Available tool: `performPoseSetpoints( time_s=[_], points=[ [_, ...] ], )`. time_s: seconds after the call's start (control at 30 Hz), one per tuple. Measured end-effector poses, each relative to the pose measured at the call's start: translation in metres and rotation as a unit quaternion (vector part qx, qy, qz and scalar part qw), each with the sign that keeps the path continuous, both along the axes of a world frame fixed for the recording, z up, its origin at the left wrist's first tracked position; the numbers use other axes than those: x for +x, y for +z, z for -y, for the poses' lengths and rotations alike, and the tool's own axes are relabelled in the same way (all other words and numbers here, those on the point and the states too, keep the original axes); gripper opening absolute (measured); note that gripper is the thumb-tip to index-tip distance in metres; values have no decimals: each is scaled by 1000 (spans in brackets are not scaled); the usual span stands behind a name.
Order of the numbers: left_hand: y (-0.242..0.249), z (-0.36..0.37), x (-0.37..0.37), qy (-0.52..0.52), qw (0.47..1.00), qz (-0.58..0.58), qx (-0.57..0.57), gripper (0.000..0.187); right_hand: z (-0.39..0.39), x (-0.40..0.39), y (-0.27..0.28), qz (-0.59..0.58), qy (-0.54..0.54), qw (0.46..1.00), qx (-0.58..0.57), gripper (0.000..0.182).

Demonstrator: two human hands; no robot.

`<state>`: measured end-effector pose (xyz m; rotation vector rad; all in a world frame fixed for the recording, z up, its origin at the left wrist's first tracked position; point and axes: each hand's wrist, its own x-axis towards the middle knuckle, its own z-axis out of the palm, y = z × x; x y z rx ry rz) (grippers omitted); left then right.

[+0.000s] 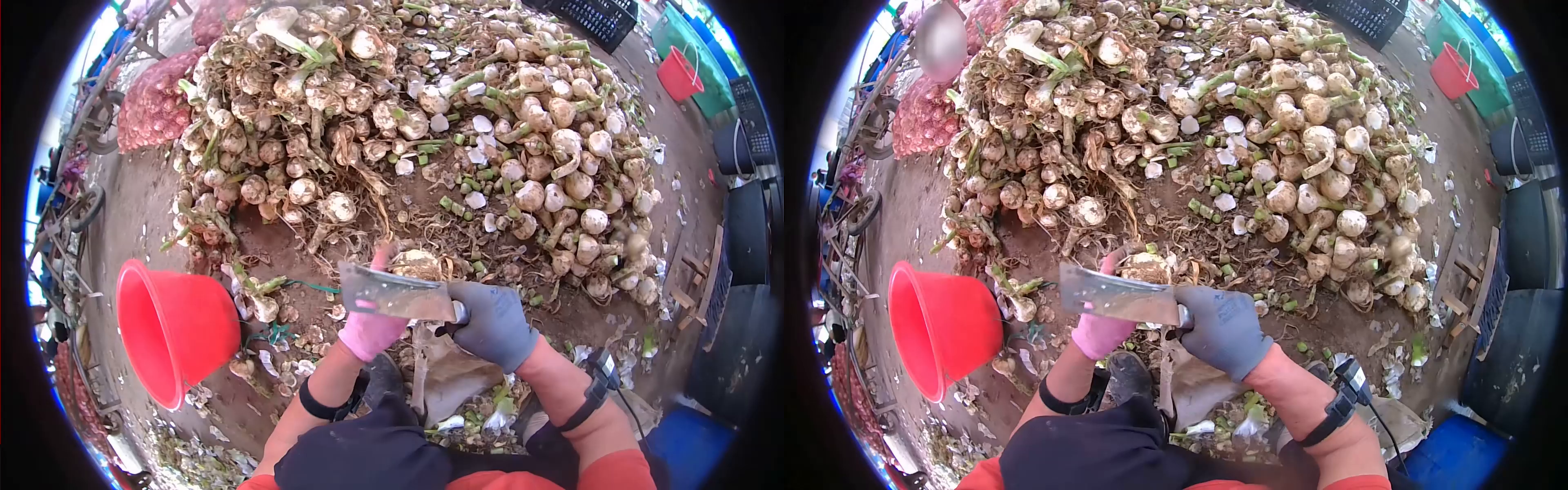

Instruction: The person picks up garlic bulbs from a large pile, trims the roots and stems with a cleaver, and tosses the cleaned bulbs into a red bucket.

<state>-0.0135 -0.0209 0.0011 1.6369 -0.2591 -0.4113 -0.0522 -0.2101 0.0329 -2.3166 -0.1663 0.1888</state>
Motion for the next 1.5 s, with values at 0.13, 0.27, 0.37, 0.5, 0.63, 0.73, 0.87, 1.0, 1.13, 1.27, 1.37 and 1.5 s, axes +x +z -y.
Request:
performPoseSetpoints(
  time_s=[0.13,0.27,0.37,0.5,0.63,0.73,0.87,1.0,1.13,1.27,1.37,1.5],
  points=[
    [4,-9,-9,-74,991,101,51,86,0,-5,8,3,40,999,-29,22],
    [5,-2,-2,-28,994,-109,0,48,-2,-13,4,11,46,999,-21,19],
    [17,4,5,-10,928,-308,-209,42,-3,-14,-9,28,39,998,-49,17],
    [32,17,-13,6,995,-104,-7,28,-5,-15,-29,64,11,998,-25,18],
    [18,15,0,45,745,-526,-407,32,-2,-14,-41,98,-11,995,-20,19],
    [11,14,-2,40,754,-527,-390,39,-2,-10,-43,71,-22,997,-16,19],
    [38,11,-26,-88,993,-80,8,84,52,-4,-92,-129,-156,972,-117,26],
    [35,23,-7,26,976,-211,-43,84,46,-5,-63,-69,-196,976,-65,28],
    [-14,20,15,27,992,-92,81,83,39,-5,-67,-36,-205,978,26,21],
    [0,19,24,162,950,-235,-125,63,16,-16,-47,10,-163,982,100,16],
    [-94,-16,21,79,854,-388,-337,43,5,-20,-42,59,-112,986,110,17],
    [-61,3,11,117,763,-493,-401,31,0,-18,-41,44,-82,995,48,24]
  ],
)
